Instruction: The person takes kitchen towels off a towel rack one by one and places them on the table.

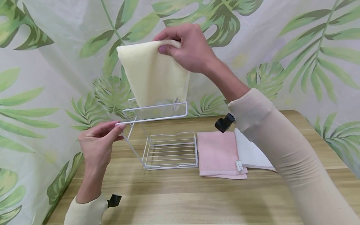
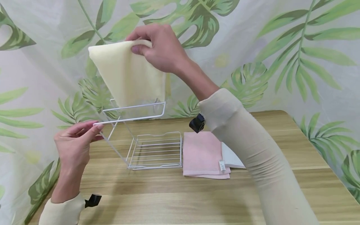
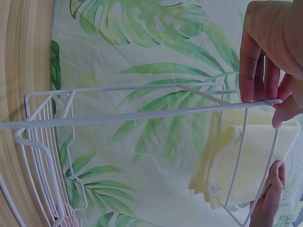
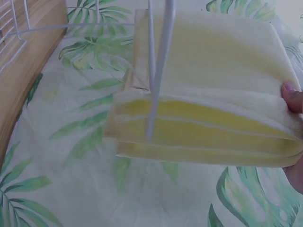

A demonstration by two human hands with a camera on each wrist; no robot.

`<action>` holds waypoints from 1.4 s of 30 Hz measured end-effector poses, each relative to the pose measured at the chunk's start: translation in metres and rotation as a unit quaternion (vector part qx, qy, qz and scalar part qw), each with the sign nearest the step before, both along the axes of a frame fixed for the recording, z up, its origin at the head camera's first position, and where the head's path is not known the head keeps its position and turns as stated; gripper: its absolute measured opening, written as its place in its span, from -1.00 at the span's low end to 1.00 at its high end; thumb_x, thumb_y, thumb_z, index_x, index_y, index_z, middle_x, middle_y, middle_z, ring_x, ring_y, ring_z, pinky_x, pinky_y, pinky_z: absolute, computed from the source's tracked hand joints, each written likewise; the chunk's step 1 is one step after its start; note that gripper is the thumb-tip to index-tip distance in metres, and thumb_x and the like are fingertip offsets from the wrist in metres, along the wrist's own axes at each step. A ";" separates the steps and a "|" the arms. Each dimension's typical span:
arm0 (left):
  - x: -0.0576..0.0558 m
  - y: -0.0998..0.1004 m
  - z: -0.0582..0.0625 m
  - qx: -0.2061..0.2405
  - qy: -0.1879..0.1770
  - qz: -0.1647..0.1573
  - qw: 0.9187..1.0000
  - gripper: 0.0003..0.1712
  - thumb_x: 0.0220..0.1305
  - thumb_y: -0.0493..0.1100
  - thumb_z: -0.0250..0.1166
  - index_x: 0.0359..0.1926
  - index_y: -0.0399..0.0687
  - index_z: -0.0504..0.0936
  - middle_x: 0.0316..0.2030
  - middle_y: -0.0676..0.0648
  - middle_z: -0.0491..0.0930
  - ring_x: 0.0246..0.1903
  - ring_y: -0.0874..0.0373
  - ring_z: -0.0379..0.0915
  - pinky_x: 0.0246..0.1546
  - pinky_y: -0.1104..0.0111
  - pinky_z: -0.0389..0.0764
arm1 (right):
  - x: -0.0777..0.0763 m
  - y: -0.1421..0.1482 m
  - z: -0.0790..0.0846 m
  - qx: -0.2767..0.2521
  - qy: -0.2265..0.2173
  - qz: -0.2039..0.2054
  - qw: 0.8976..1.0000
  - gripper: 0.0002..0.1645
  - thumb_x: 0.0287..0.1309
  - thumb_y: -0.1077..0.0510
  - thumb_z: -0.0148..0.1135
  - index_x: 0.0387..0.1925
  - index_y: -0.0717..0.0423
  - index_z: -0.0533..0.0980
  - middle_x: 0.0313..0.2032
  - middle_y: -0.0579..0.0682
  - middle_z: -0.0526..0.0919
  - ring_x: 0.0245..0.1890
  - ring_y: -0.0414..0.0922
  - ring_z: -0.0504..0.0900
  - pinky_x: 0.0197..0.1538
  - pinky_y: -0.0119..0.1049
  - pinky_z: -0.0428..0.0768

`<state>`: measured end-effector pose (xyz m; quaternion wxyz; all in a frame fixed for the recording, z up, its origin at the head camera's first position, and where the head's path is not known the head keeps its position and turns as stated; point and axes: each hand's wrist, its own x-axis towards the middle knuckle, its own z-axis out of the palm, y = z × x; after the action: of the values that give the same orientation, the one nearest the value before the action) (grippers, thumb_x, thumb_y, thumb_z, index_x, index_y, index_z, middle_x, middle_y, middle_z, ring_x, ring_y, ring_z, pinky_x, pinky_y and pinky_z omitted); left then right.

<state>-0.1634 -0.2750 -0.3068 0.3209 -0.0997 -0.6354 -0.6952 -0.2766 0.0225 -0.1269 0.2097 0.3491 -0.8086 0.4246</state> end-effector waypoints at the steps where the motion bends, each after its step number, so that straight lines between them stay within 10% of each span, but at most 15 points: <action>1: 0.000 0.000 0.000 0.000 0.000 0.000 1.000 -0.73 0.07 -0.58 0.57 -0.18 -0.65 0.75 -0.40 -0.10 0.84 -0.47 0.17 0.80 -0.45 0.30 0.81 | 0.000 0.001 0.001 -0.004 0.002 -0.001 1.000 -0.83 0.40 0.14 0.44 -0.04 -0.06 0.82 -0.07 -0.17 0.85 -0.20 -0.39 0.71 -0.10 -0.47 0.61; 25: 0.000 0.000 0.000 -0.004 -0.006 0.007 1.000 -0.71 0.07 -0.56 0.58 -0.17 -0.66 0.74 -0.40 -0.10 0.84 -0.47 0.15 0.81 -0.45 0.29 0.81 | -0.015 0.072 0.005 -0.058 0.009 -0.066 0.996 -0.83 0.35 0.15 0.49 -0.06 -0.01 0.83 -0.15 -0.21 0.85 -0.32 -0.32 0.72 -0.21 -0.46 0.64; 42: 0.003 0.000 0.000 0.003 -0.002 0.003 1.000 -0.73 0.06 -0.57 0.57 -0.19 -0.64 0.75 -0.41 -0.10 0.84 -0.49 0.15 0.79 -0.47 0.30 0.81 | -0.012 0.133 -0.010 -0.103 -0.076 -0.086 0.988 -0.83 0.27 0.19 0.55 -0.10 0.01 0.84 -0.37 -0.40 0.79 -0.54 -0.37 0.69 -0.42 -0.55 0.62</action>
<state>-0.1600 -0.2754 -0.3069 0.3218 -0.0958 -0.6345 -0.6962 -0.2890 0.1560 -0.1367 0.2182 0.2216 -0.8012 0.5111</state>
